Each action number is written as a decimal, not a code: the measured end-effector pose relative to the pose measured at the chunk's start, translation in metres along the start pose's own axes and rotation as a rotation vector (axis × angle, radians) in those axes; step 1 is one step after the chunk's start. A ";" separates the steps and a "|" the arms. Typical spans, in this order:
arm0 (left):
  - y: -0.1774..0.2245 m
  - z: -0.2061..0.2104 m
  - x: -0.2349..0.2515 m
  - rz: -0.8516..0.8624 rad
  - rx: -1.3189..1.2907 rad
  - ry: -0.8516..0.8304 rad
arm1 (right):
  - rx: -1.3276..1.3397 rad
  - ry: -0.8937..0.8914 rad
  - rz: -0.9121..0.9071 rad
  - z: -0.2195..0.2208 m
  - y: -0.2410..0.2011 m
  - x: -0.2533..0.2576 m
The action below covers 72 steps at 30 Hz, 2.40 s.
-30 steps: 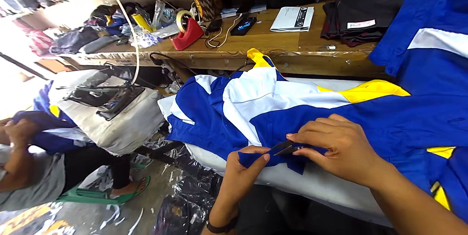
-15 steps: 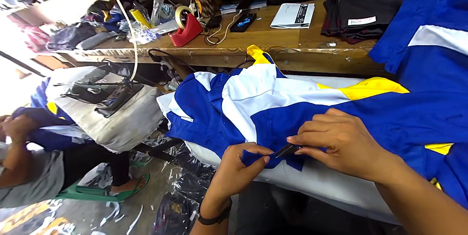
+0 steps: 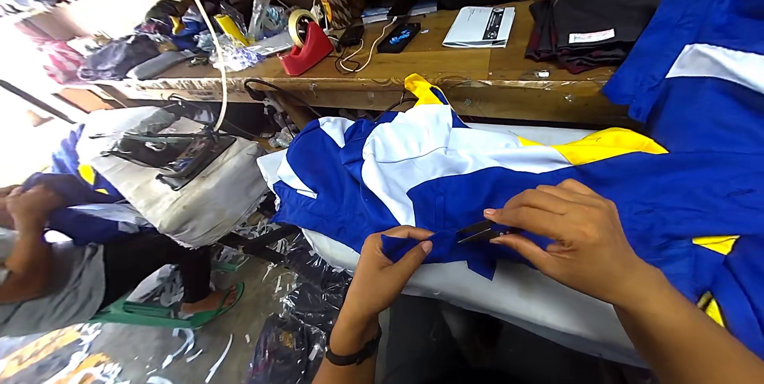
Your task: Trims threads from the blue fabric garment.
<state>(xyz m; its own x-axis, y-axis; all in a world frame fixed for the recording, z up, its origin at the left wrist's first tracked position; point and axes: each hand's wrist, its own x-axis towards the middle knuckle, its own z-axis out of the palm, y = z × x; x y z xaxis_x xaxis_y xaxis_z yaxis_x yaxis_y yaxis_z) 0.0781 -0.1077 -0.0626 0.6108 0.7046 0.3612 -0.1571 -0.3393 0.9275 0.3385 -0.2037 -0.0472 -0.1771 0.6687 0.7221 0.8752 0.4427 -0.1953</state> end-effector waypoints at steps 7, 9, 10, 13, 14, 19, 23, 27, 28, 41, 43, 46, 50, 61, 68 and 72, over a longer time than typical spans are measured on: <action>0.004 0.002 -0.001 0.060 0.058 0.045 | 0.057 0.054 -0.004 0.018 -0.001 -0.012; 0.005 0.002 -0.001 0.052 0.061 0.029 | 0.095 0.064 -0.006 0.021 -0.001 -0.010; 0.005 0.002 -0.002 0.046 0.060 0.023 | 0.110 0.070 -0.005 0.022 0.000 -0.009; 0.005 0.001 -0.002 0.035 0.055 0.018 | 0.126 0.091 0.010 0.021 0.002 -0.008; 0.006 0.000 -0.003 0.033 0.051 0.021 | 0.117 0.101 0.015 0.019 0.003 -0.007; 0.007 -0.002 -0.004 0.036 0.039 0.025 | 0.068 0.087 0.000 0.021 0.006 -0.010; 0.007 -0.002 -0.004 0.043 0.043 0.012 | 0.129 0.069 0.008 0.020 0.008 -0.010; 0.006 -0.002 -0.005 0.047 0.032 0.021 | 0.124 0.126 -0.002 0.020 0.007 -0.013; 0.006 -0.002 -0.005 0.047 0.030 0.027 | 0.104 0.148 -0.006 0.022 0.006 -0.014; 0.006 0.001 -0.004 0.046 0.083 0.014 | 0.139 0.106 -0.020 0.027 0.003 -0.007; 0.006 0.000 -0.004 0.041 0.102 0.008 | 0.128 0.081 -0.022 0.026 0.003 -0.005; 0.006 -0.001 -0.004 0.038 0.112 -0.014 | 0.118 0.044 -0.027 0.022 0.002 -0.003; 0.006 -0.002 -0.004 0.037 0.121 -0.038 | 0.105 0.020 -0.042 0.018 0.000 0.001; 0.004 -0.005 -0.011 0.114 0.208 -0.031 | 0.558 -0.109 0.304 0.028 -0.023 -0.002; 0.014 -0.042 -0.072 0.176 0.570 0.263 | 0.492 -0.022 0.337 0.063 -0.070 -0.003; 0.024 -0.049 -0.119 -0.213 0.038 -0.084 | 0.370 0.100 0.165 0.078 -0.092 -0.004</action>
<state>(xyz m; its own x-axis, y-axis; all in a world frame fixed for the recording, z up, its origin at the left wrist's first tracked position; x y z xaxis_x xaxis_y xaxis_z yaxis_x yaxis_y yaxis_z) -0.0366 -0.1695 -0.0784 0.6895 0.7092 0.1471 0.0103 -0.2127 0.9771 0.2235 -0.2005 -0.0836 0.0126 0.6955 0.7184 0.6638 0.5315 -0.5262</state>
